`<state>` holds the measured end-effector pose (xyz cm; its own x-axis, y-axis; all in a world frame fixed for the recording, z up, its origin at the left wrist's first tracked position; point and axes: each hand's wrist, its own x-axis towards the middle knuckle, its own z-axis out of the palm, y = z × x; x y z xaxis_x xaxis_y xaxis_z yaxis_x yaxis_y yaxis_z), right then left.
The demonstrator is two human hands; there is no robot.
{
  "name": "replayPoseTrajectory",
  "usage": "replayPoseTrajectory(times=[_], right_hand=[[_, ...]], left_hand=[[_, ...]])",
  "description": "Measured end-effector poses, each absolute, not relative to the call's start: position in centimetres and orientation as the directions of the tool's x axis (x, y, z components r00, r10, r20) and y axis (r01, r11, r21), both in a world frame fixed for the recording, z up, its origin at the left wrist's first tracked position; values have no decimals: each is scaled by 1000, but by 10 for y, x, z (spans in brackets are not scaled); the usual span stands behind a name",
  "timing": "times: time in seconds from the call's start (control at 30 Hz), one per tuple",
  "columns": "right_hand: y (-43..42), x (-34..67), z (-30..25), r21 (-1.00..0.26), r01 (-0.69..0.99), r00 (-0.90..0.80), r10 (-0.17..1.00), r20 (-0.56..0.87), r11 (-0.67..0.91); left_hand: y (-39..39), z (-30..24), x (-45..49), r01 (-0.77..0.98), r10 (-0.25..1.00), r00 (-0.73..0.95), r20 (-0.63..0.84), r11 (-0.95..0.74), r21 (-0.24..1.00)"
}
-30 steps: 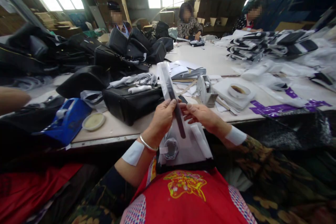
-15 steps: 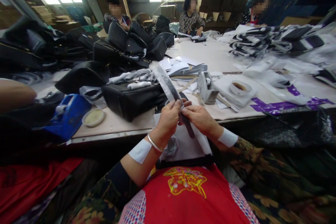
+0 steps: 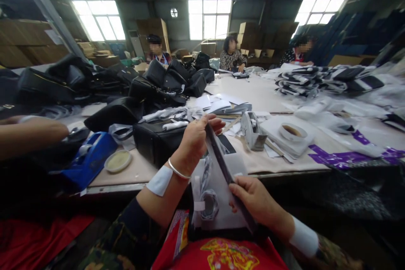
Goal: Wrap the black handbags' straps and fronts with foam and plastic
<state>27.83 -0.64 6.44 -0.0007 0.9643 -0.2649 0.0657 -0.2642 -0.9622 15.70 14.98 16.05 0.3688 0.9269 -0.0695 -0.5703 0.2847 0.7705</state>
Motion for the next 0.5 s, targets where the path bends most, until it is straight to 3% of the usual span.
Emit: replayPoseTrajectory(times=[0.1, 0.3, 0.4, 0.5], right_hand=[[-28, 284, 57, -929, 148, -32, 938, -346, -338], [-50, 288, 55, -825, 549, -153, 953, -261, -137], [-50, 286, 56, -839, 531, -126, 969, -214, -116], [-39, 284, 60, -919, 371, -20, 988, -153, -135]], left_hand=[[166, 173, 163, -567, 912, 398, -97, 327, 756], [183, 173, 177, -553, 871, 469, -148, 420, 720], [179, 169, 170, -527, 867, 493, -70, 362, 769], [153, 147, 158, -515, 817, 576, 8, 355, 780]])
